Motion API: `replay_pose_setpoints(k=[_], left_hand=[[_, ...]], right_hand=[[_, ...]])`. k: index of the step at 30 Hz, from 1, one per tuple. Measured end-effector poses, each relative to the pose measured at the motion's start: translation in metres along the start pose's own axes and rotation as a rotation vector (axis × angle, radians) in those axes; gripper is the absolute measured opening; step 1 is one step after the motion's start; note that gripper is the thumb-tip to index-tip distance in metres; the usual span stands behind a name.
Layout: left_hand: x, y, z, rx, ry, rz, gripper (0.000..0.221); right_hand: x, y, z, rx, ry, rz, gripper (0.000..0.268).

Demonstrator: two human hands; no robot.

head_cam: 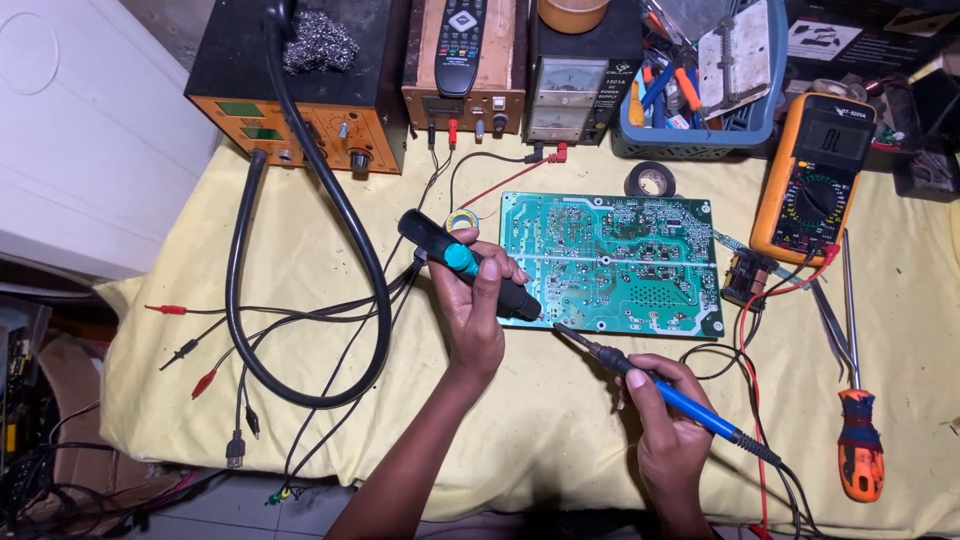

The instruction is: Using a soldering iron and a manual desoldering pump to remove solder from components on a printed circuit board.

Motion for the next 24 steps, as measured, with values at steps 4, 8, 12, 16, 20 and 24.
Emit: replay_pose_setpoints(k=[4, 8, 12, 16, 20, 24], left_hand=[[0.001, -0.001, -0.003, 0.049, 0.0, -0.008, 0.029], [0.002, -0.001, -0.003, 0.06, 0.005, -0.014, 0.031], [0.003, -0.001, -0.002, 0.056, -0.02, -0.021, 0.031], [0.004, -0.001, -0.002, 0.061, -0.026, -0.038, 0.031], [0.003, -0.002, -0.003, 0.049, -0.02, -0.026, 0.032], [0.004, -0.001, -0.002, 0.051, -0.013, -0.031, 0.032]], right_hand=[[0.006, 0.001, -0.003, 0.015, 0.029, -0.011, 0.015], [0.008, -0.001, -0.005, 0.035, 0.061, -0.005, 0.015], [0.011, -0.001, -0.008, 0.03, 0.087, -0.015, 0.015], [0.012, 0.0, -0.009, 0.04, 0.084, -0.015, 0.016], [0.012, -0.002, -0.009, 0.038, 0.085, -0.019, 0.016], [0.009, -0.004, -0.008, 0.049, 0.079, -0.003, 0.015]])
Point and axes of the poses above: each hand's wrist, its own y-axis away from the middle knuckle, its own z-axis out of the back of the hand, x = y × z, the point moved 3 cm from there along -y, towards the middle knuckle, and after that the axes turned 5 degrees about -z, right-handed, at the moved point
